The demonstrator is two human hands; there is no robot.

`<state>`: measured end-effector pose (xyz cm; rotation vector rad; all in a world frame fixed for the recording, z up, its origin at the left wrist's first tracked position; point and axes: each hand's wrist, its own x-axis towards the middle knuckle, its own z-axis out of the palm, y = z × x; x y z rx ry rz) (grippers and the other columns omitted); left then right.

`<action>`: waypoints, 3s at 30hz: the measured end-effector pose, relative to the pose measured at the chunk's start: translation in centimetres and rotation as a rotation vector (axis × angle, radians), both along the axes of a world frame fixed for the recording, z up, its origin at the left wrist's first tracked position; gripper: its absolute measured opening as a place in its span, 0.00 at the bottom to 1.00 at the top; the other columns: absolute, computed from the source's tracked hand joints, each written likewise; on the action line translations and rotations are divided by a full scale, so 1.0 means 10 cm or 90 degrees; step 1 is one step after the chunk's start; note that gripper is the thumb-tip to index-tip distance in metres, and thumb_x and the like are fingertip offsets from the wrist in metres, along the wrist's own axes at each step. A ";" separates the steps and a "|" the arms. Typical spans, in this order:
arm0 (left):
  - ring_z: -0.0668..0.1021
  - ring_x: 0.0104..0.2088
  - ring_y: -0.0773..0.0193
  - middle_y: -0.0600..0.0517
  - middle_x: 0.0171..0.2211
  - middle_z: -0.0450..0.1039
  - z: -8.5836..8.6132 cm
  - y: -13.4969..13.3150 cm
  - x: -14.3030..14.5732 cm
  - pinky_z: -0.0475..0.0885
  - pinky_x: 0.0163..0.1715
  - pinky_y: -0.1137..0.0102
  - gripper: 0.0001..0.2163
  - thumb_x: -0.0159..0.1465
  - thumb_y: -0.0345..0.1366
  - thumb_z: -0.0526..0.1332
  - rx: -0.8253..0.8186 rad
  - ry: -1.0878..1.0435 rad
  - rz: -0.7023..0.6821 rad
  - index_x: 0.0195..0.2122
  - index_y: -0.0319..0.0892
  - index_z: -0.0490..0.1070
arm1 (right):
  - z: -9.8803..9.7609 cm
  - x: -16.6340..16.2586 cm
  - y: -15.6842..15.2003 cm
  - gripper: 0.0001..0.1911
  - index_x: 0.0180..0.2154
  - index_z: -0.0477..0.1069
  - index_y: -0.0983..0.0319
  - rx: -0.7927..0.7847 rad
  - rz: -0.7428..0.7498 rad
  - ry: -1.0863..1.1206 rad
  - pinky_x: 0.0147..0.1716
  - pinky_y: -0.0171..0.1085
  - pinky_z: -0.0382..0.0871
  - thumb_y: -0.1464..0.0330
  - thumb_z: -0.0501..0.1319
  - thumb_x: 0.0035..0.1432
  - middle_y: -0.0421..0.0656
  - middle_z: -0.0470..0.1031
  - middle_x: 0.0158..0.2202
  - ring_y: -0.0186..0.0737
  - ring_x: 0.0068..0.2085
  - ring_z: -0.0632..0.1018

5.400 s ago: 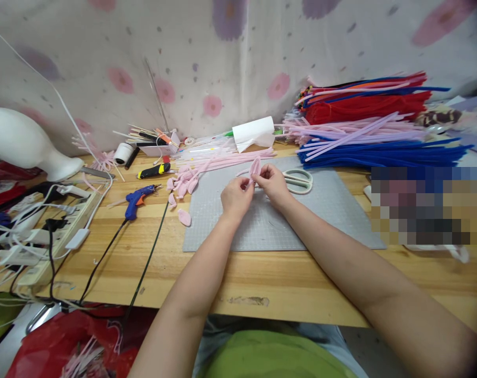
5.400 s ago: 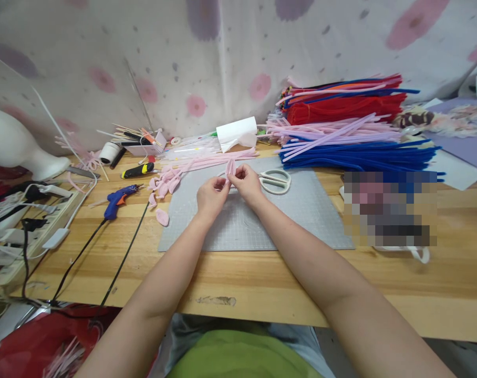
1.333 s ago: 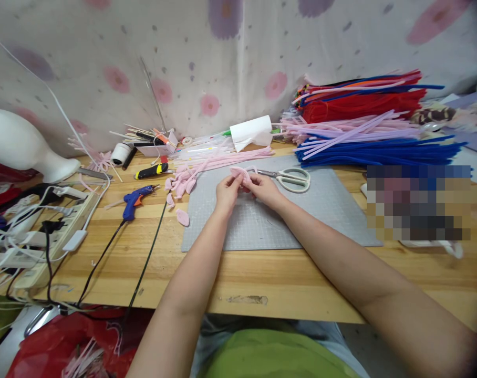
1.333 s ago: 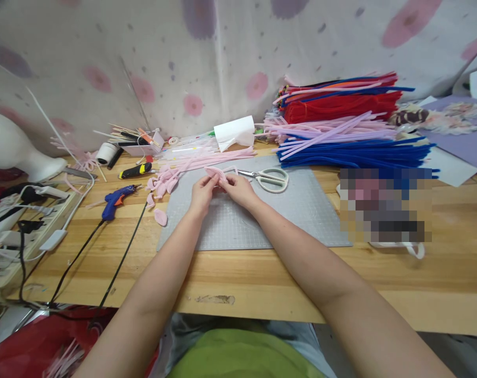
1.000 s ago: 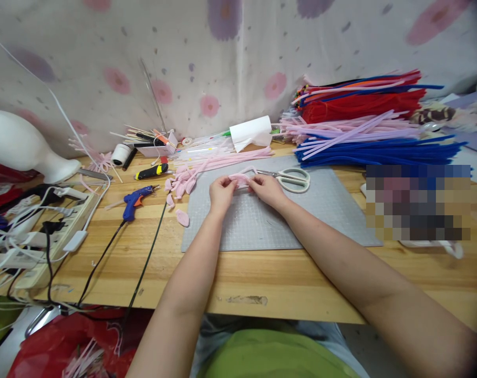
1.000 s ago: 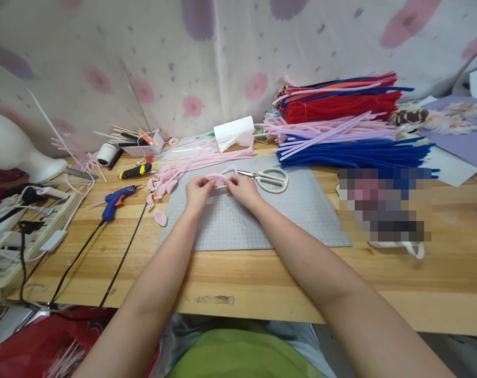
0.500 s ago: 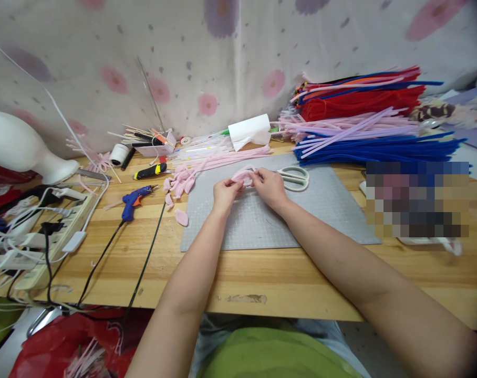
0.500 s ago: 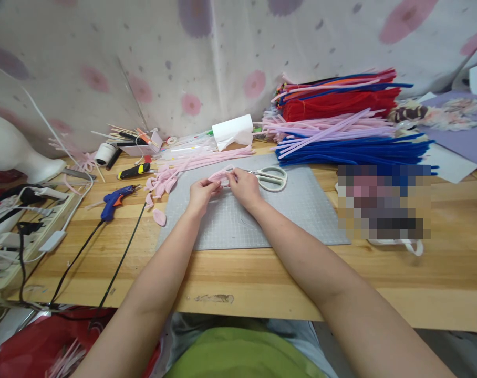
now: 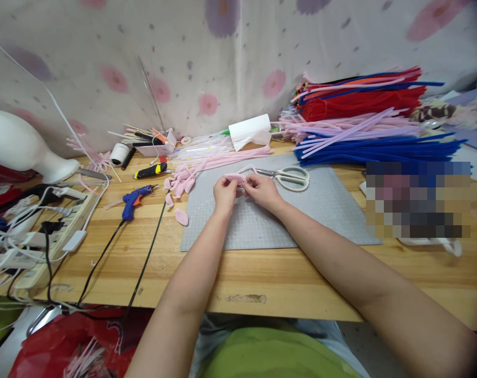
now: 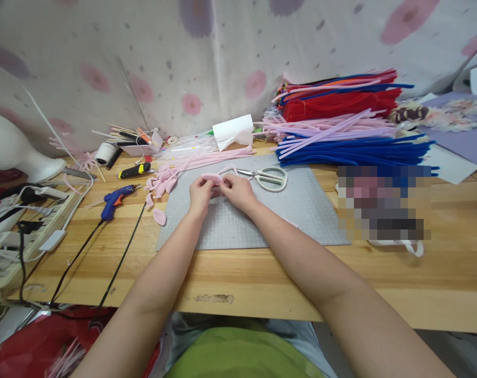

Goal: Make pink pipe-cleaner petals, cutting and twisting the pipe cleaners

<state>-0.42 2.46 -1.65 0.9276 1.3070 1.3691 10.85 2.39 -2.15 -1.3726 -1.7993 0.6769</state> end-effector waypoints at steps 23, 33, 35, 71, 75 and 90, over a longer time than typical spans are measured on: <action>0.77 0.28 0.66 0.50 0.27 0.75 -0.01 -0.01 0.02 0.71 0.28 0.72 0.06 0.49 0.34 0.62 0.009 -0.018 -0.051 0.28 0.37 0.72 | -0.02 0.02 0.01 0.10 0.29 0.70 0.60 0.016 -0.075 0.035 0.25 0.32 0.57 0.63 0.53 0.53 0.37 0.70 0.19 0.33 0.23 0.69; 0.76 0.25 0.67 0.52 0.21 0.72 0.08 -0.06 0.09 0.70 0.26 0.72 0.04 0.49 0.32 0.62 -0.079 -0.047 -0.055 0.25 0.37 0.70 | 0.01 0.01 -0.01 0.10 0.30 0.71 0.60 0.026 -0.128 0.011 0.28 0.32 0.58 0.63 0.53 0.53 0.39 0.71 0.24 0.35 0.26 0.70; 0.75 0.24 0.68 0.52 0.20 0.72 0.09 -0.06 0.10 0.71 0.26 0.72 0.03 0.50 0.31 0.61 -0.079 -0.055 -0.044 0.24 0.37 0.70 | 0.01 0.00 -0.01 0.10 0.31 0.70 0.60 0.035 -0.141 0.004 0.28 0.32 0.58 0.63 0.53 0.53 0.39 0.71 0.24 0.35 0.27 0.70; 0.68 0.19 0.72 0.55 0.21 0.67 -0.02 -0.01 0.05 0.68 0.22 0.74 0.07 0.48 0.30 0.58 -0.036 0.145 -0.024 0.29 0.39 0.71 | -0.05 -0.04 0.00 0.06 0.30 0.65 0.60 0.067 -0.120 -0.028 0.28 0.33 0.57 0.66 0.54 0.50 0.39 0.70 0.27 0.35 0.29 0.69; 0.71 0.24 0.69 0.54 0.23 0.69 -0.08 0.01 0.03 0.69 0.27 0.72 0.06 0.50 0.31 0.58 0.006 0.254 -0.003 0.29 0.40 0.71 | -0.04 -0.03 0.00 0.05 0.29 0.65 0.60 0.058 -0.114 -0.026 0.28 0.33 0.57 0.65 0.54 0.50 0.39 0.71 0.26 0.35 0.29 0.69; 0.70 0.25 0.69 0.53 0.23 0.72 -0.08 0.04 -0.08 0.63 0.27 0.75 0.06 0.52 0.35 0.58 0.095 0.337 -0.014 0.26 0.39 0.72 | -0.09 0.00 0.07 0.09 0.29 0.69 0.62 -0.036 -0.034 0.046 0.29 0.33 0.59 0.63 0.56 0.50 0.39 0.72 0.26 0.34 0.28 0.70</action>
